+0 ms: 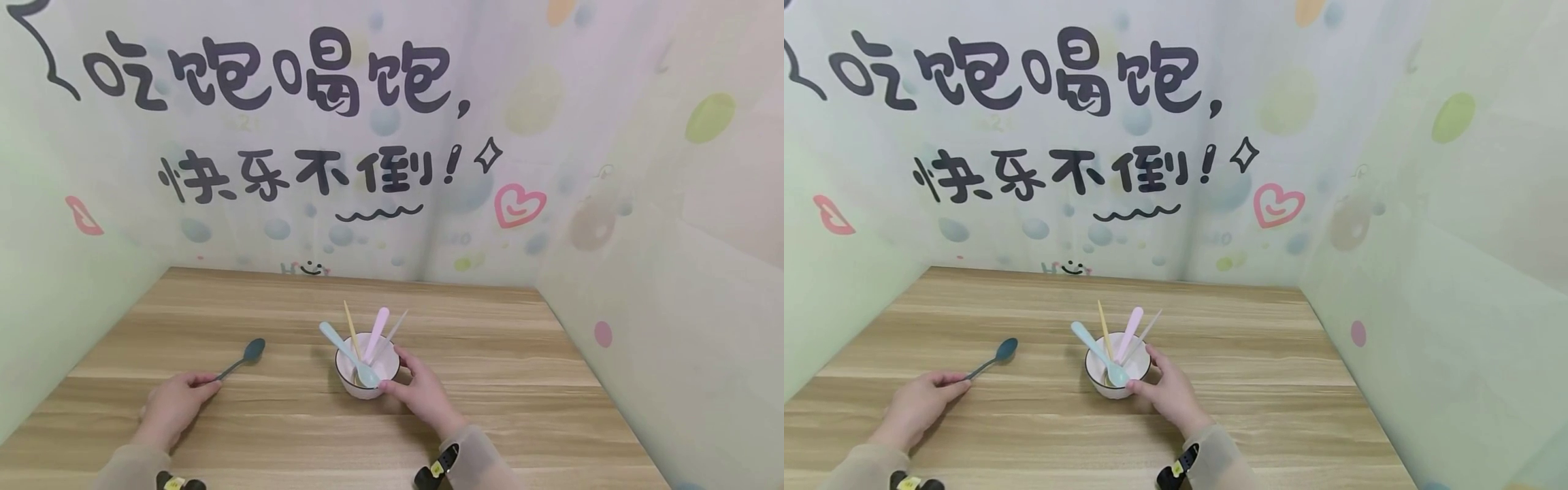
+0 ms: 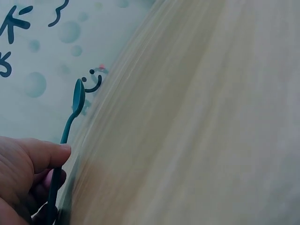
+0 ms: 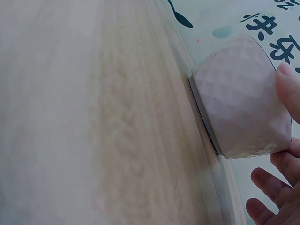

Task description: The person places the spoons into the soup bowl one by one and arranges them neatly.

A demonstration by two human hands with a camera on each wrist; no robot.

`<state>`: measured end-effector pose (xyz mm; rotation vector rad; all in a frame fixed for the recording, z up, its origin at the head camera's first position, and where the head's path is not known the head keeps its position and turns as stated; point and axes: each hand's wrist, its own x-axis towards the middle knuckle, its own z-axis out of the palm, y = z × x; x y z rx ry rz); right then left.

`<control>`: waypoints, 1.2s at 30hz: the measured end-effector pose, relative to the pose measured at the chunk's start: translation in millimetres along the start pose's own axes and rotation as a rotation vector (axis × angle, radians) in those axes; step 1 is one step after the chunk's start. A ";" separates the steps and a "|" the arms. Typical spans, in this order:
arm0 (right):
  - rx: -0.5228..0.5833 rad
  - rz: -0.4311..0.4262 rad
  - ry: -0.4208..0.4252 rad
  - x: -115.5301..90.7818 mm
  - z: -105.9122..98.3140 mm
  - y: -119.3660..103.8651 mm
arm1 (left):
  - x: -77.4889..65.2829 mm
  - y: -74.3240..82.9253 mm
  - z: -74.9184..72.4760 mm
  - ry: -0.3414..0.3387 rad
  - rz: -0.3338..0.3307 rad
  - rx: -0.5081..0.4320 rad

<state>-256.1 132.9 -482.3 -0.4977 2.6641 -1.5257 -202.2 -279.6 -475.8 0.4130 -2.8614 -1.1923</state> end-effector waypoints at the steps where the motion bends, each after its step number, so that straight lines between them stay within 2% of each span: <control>1: 0.000 0.000 0.000 0.1 -0.2 -0.2 | 0.1 0.4 -1.1 -0.012 0.001 -0.003; 12: -0.011 -0.007 0.002 -2.3 -1.7 -4.1 | 3.6 9.1 -7.3 -0.042 0.088 0.031; 30: -0.004 0.027 -0.007 -1.2 -2.1 -5.0 | 0.1 56.0 -17.9 -0.030 0.314 0.171; 36: -0.008 0.024 -0.006 -0.6 -1.7 -4.7 | -1.0 73.4 -15.8 -0.009 0.405 0.221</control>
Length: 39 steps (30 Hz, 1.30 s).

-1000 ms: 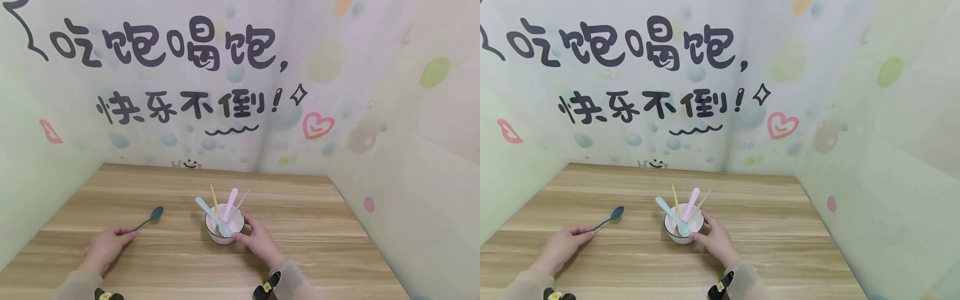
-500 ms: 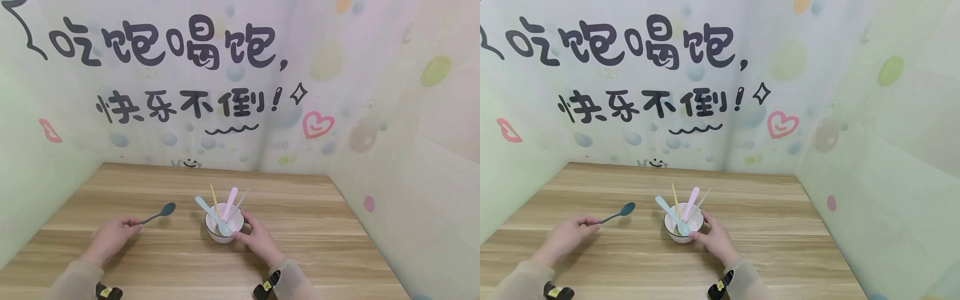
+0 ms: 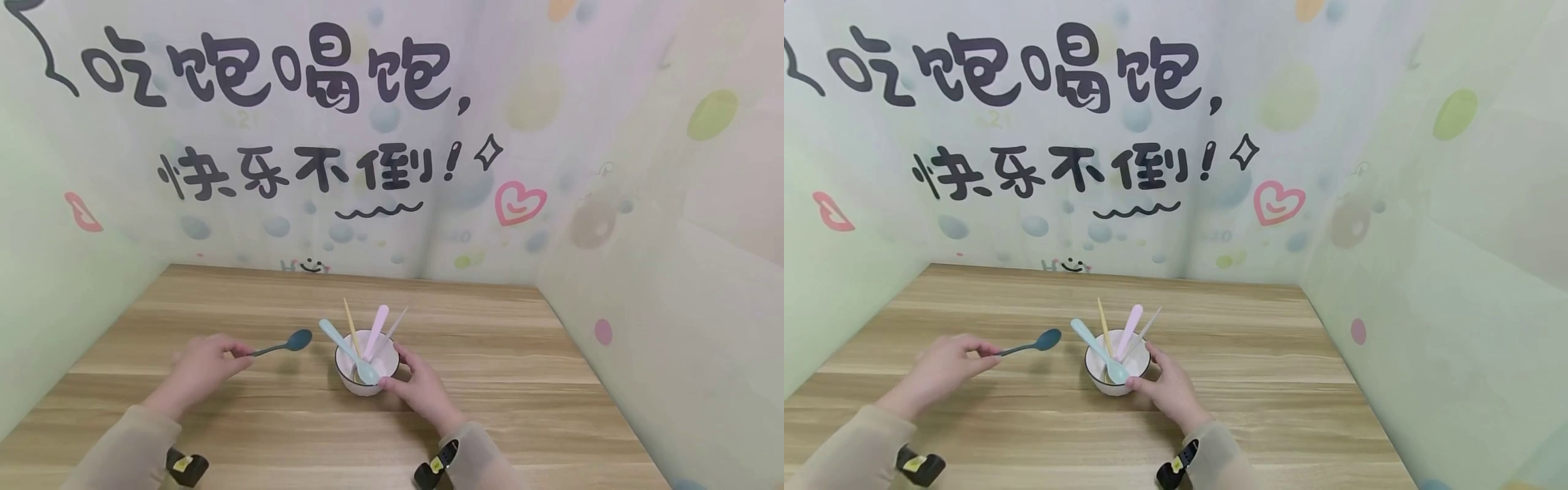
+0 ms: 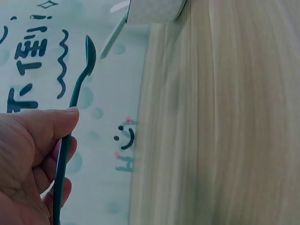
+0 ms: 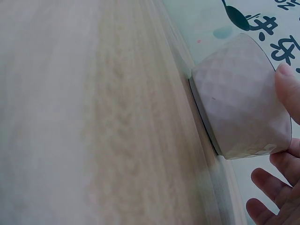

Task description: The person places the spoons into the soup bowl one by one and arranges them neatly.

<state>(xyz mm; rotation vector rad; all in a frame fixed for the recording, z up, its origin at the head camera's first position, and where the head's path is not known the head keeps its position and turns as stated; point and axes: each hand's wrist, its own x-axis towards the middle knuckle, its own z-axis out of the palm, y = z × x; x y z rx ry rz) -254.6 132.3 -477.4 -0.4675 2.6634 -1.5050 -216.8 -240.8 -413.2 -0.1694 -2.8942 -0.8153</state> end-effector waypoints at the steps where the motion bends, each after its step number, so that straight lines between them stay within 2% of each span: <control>1: -0.001 -0.001 0.000 0.1 0.0 -0.1 | 1.2 2.7 0.1 0.007 0.014 0.012; 4: -0.001 -0.004 -0.002 0.1 0.2 -0.2 | 4.7 10.7 -0.4 0.008 0.043 0.041; 10: -0.006 -0.021 -0.002 0.2 0.4 1.5 | 10.4 27.9 -1.3 -0.017 0.085 0.030; 18: 0.002 -0.004 -0.008 -0.5 0.5 0.4 | 17.8 44.9 3.0 -0.004 0.178 0.048; 24: 0.008 -0.020 -0.003 0.5 1.1 2.1 | 20.5 53.2 7.4 -0.040 0.185 0.042; 39: 0.017 -0.036 0.003 0.6 2.2 4.5 | 27.8 69.1 15.2 -0.061 0.206 0.082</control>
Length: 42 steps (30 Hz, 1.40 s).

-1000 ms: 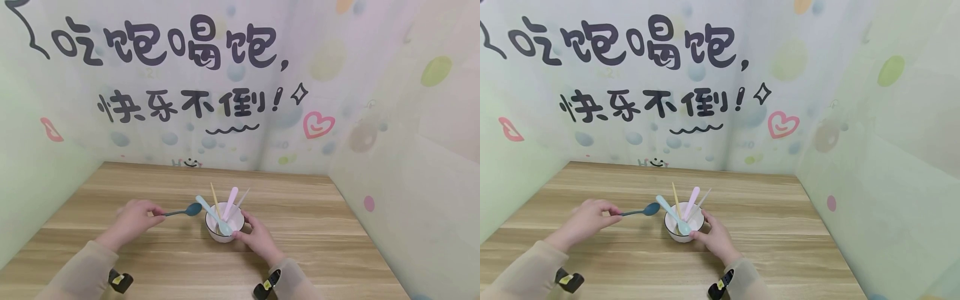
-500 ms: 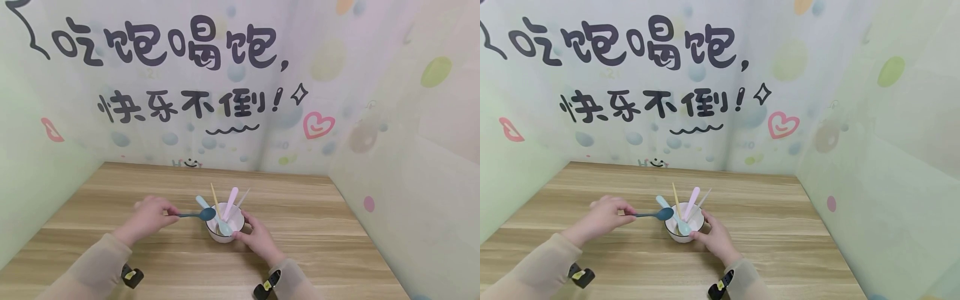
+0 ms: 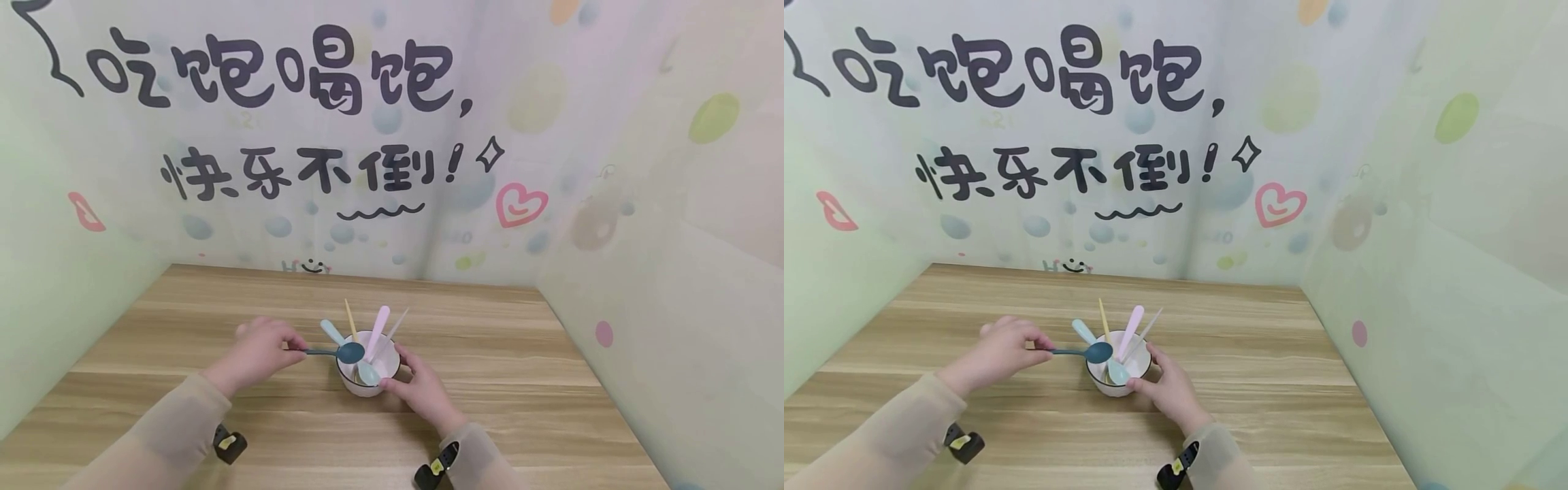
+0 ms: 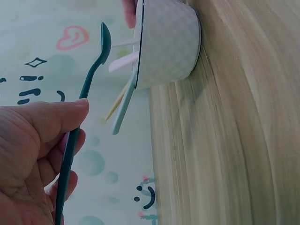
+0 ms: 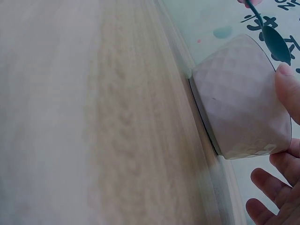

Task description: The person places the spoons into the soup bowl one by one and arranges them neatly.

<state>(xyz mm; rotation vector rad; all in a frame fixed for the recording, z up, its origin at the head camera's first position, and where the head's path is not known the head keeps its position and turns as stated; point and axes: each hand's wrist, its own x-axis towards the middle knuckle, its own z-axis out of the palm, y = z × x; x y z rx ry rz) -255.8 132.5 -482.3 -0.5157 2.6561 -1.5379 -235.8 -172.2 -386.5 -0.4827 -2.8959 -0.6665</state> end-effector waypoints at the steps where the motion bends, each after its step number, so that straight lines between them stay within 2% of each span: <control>1: -0.001 -0.002 0.001 0.0 0.1 0.2 | 0.5 0.7 0.0 0.000 0.004 0.007; 14: 0.000 0.019 0.002 -0.3 -0.3 -1.9 | 7.3 10.9 -1.8 -0.025 0.030 0.028; 34: 0.008 0.014 0.008 -0.9 0.6 -1.5 | 21.1 17.3 14.1 -0.053 0.058 0.061; 42: -0.002 0.008 0.013 -0.9 0.9 0.5 | 23.3 18.4 17.4 -0.048 0.100 0.066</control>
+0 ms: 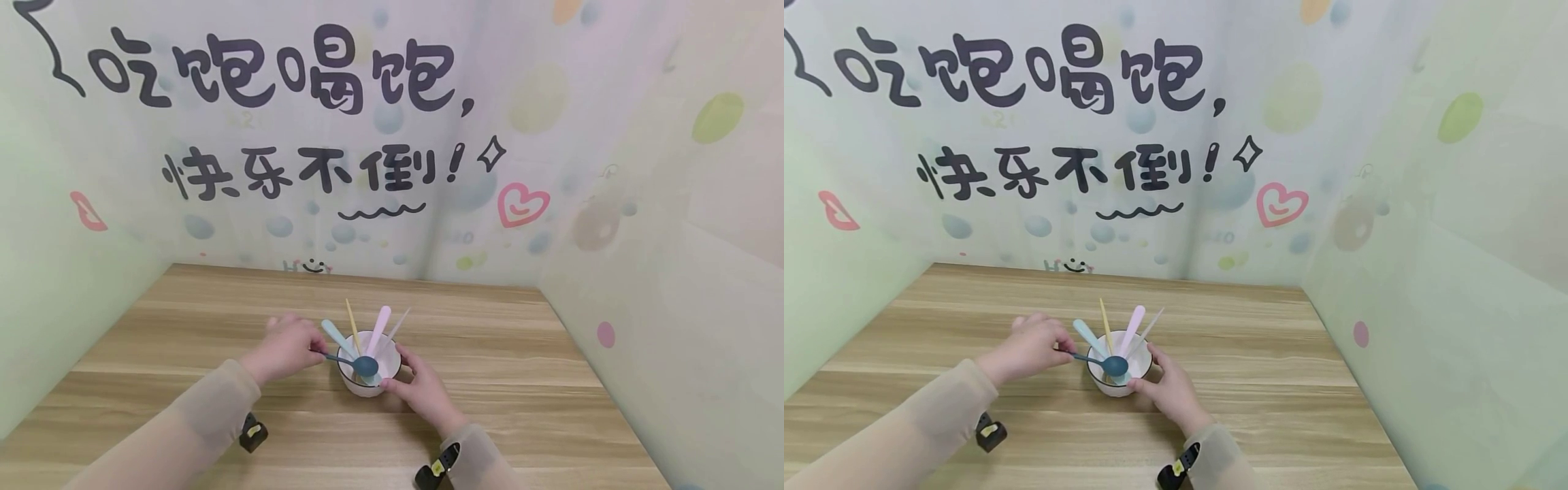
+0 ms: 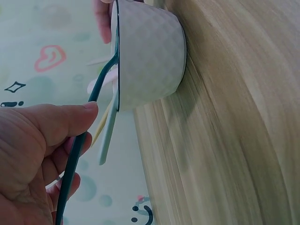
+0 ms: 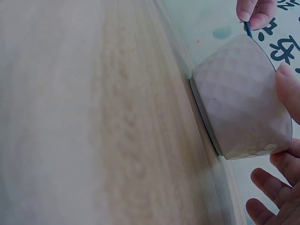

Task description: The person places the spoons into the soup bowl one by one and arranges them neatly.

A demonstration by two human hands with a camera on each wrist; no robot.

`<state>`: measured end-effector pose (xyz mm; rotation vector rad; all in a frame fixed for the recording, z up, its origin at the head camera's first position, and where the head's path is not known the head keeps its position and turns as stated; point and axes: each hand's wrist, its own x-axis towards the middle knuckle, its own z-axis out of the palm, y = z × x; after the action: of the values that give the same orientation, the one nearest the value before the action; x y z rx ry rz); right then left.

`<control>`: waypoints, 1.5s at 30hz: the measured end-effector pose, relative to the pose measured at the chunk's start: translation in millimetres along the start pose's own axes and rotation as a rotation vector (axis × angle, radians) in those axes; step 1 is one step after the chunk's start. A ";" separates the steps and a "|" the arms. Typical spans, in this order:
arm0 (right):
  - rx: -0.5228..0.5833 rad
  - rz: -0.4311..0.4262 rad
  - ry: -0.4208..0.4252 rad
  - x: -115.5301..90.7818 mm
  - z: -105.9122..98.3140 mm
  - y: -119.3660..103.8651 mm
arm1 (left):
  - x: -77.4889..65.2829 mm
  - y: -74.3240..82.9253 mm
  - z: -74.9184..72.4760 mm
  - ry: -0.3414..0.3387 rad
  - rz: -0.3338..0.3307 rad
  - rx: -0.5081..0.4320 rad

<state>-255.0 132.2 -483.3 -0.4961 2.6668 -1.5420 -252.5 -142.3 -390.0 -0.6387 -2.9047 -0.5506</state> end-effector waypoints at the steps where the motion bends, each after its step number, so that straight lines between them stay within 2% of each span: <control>1: -0.001 -0.004 0.000 0.1 0.1 0.4 | 0.3 0.2 0.3 -0.001 0.000 0.001; 5: -0.005 -0.004 0.002 0.2 0.2 0.4 | 1.8 1.4 1.1 -0.007 0.012 0.003; 18: -0.011 0.003 -0.004 0.3 -0.4 -1.5 | 5.3 3.5 4.9 -0.053 -0.010 0.006; 29: -0.020 -0.006 -0.008 1.5 -0.8 -0.2 | 5.7 2.6 8.1 -0.049 0.038 0.030; 40: -0.013 0.001 -0.016 1.7 -1.9 -1.9 | 8.9 4.7 9.5 -0.063 0.048 0.034; 45: -0.014 -0.001 -0.011 2.1 -1.8 -2.0 | 10.8 5.2 10.3 -0.049 0.065 0.059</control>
<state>-256.8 132.2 -480.4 -0.5059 2.6710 -1.5174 -260.4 -129.9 -395.9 -0.7461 -2.9210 -0.4461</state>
